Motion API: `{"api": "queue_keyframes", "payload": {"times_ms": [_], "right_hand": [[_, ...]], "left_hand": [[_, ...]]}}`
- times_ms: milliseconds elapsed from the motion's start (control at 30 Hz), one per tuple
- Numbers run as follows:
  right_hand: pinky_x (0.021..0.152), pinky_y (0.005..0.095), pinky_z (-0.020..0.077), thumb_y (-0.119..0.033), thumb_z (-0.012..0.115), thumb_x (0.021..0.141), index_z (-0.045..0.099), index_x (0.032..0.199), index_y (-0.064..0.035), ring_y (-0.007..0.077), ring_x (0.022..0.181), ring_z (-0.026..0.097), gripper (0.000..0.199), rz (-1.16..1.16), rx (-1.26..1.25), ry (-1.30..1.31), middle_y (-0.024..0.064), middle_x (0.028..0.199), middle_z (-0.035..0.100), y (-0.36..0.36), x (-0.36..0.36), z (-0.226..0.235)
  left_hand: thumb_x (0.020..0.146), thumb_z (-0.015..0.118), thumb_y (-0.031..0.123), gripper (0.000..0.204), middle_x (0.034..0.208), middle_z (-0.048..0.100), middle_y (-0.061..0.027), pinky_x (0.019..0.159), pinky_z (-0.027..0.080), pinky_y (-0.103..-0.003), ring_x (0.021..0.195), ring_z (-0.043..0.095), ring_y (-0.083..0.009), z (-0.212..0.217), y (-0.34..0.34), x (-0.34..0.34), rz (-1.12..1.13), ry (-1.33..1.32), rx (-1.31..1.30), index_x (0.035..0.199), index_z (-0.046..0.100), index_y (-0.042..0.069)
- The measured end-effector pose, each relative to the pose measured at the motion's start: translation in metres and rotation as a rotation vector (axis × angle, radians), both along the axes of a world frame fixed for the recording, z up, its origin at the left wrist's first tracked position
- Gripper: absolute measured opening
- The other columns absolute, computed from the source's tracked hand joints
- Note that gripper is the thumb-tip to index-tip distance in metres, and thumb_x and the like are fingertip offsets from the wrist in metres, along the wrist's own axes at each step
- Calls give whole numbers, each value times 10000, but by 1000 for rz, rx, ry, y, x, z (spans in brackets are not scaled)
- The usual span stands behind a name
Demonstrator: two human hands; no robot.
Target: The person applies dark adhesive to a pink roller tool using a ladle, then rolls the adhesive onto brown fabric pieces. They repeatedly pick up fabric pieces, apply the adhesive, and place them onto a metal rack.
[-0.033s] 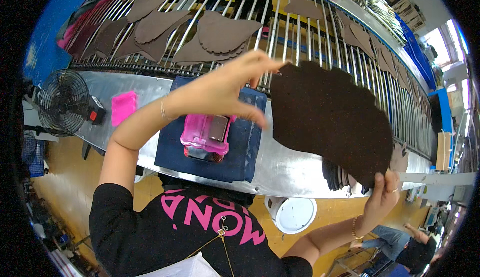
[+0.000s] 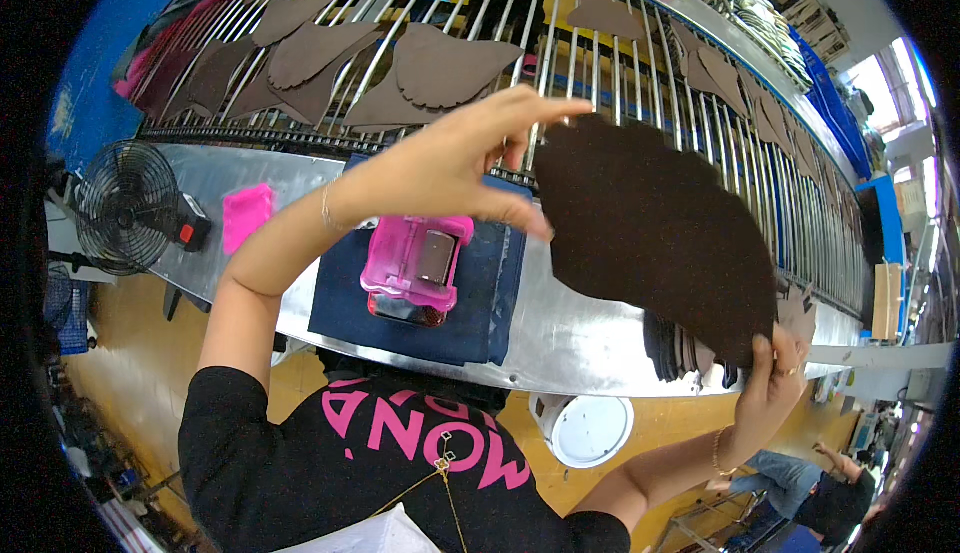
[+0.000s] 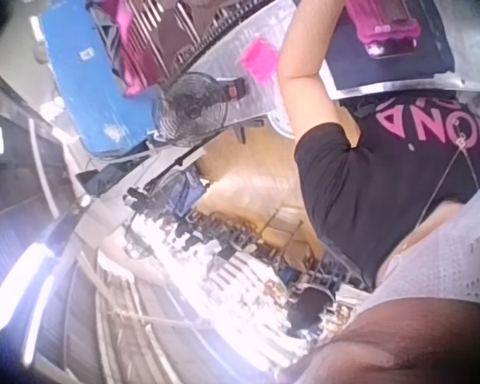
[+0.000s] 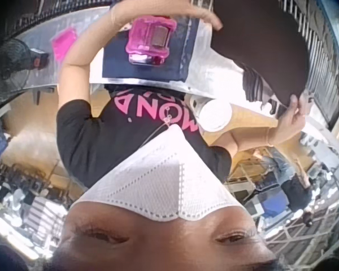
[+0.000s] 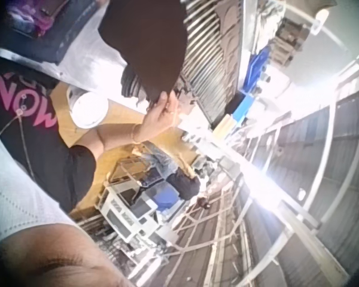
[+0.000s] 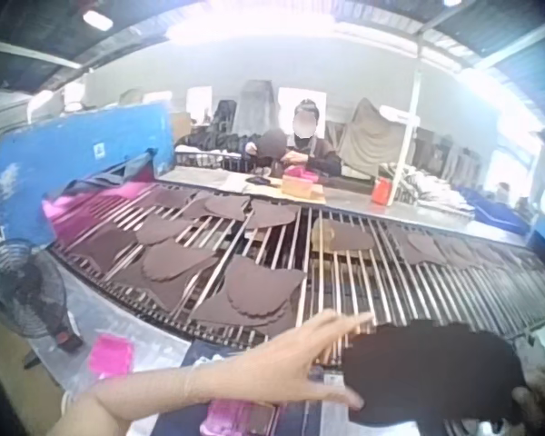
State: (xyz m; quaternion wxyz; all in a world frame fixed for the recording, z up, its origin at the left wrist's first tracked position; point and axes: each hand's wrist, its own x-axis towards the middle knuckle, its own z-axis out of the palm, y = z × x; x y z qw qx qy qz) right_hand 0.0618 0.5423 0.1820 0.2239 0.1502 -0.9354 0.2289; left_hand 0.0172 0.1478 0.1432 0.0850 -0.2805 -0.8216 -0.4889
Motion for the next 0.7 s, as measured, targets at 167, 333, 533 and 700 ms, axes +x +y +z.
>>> {"api": "queue_keyframes", "payload": {"times_ms": [167, 333, 533, 700], "right_hand": [[835, 333, 413, -57, 603, 858, 647, 1017, -40, 194, 770, 563, 165, 153, 334, 174, 101, 803, 643, -54, -64, 24], [805, 318, 445, -119, 637, 851, 633, 1097, -54, 181, 810, 605, 255, -103, -19, 120, 85, 852, 662, -51, -86, -8], [729, 346, 479, -189, 630, 867, 623, 1038, -27, 225, 778, 600, 236, -335, -7, -121, 100, 906, 648, 62, -80, -114], [794, 393, 469, -326, 644, 848, 632, 1057, -20, 298, 874, 619, 370, -652, 254, -202, 170, 944, 649, 149, -46, -191]], "left_hand": [[837, 690, 249, 310, 766, 632, -39, 507, 427, -241, 590, 549, -85, -17, -4, -42, 73, -230, 45, 1047, 627, 31], [875, 630, 209, 216, 643, 555, 12, 395, 352, -239, 452, 458, -66, -89, -51, -104, 309, -407, 508, 999, 606, 35], [901, 590, 186, 184, 638, 541, 2, 351, 281, -220, 400, 394, -64, -180, -144, -153, 667, -582, 576, 1025, 596, 50], [886, 611, 188, 227, 610, 503, -27, 345, 278, -251, 391, 392, -99, -238, -175, -178, 781, -636, 509, 1035, 575, 21]]}}
